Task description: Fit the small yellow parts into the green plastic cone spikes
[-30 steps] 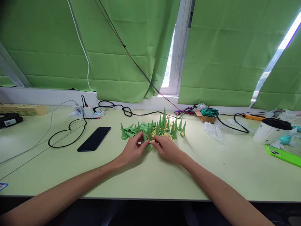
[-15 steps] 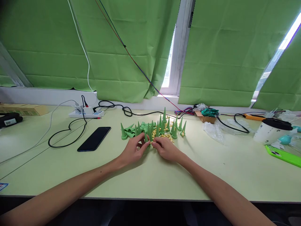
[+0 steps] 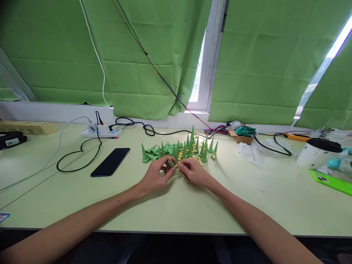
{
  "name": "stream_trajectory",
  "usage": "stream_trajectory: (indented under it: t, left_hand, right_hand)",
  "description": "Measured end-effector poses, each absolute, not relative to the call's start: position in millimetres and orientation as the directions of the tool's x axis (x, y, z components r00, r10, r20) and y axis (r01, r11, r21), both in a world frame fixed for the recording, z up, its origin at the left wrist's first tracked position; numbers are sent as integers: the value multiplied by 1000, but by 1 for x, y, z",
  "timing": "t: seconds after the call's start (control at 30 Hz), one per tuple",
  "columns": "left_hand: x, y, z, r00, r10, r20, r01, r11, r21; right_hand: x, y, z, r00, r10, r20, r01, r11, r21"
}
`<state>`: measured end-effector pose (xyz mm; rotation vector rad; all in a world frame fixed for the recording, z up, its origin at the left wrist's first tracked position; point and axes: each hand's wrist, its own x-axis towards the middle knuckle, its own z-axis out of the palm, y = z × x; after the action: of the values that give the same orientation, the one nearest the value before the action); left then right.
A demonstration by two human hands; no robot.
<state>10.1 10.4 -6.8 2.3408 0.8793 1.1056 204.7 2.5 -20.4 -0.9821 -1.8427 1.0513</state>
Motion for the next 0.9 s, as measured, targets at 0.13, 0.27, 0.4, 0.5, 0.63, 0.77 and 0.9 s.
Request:
stream_trajectory:
  t: [0.13,0.27,0.4,0.5,0.63,0.77,0.9]
  left_hand:
    - [11,8,-5,460,646,610,267,-755,599]
    - [11,8,-6,342,679,650,255,-733,631]
    - [11,10,-7,234,780,580,267,-625,733]
    - [11,11,-5,245,829,503,219,-553,804]
    - [12,12,-5,354,851,387,198,-473,859]
    - [13,11,-7,429,842,327,128,-416,900]
    - [12,11,-8,469,830,301,130,-402,906]
  right_hand:
    - [205,2,-19,-347,888,302,233,393,-889]
    - [205,-1,-16,-299,871,390,279,470,-837]
    - [205,-4,-13,-254,852,458,327,521,-788]
    - [205,-5,-11,-220,841,494,341,541,-769]
    - [205,-6,-9,-214,822,527,349,568,-745]
    - [206,-7,-7,-230,810,540,375,585,-719]
    - [207,-7,-7,-242,807,538,387,589,-709]
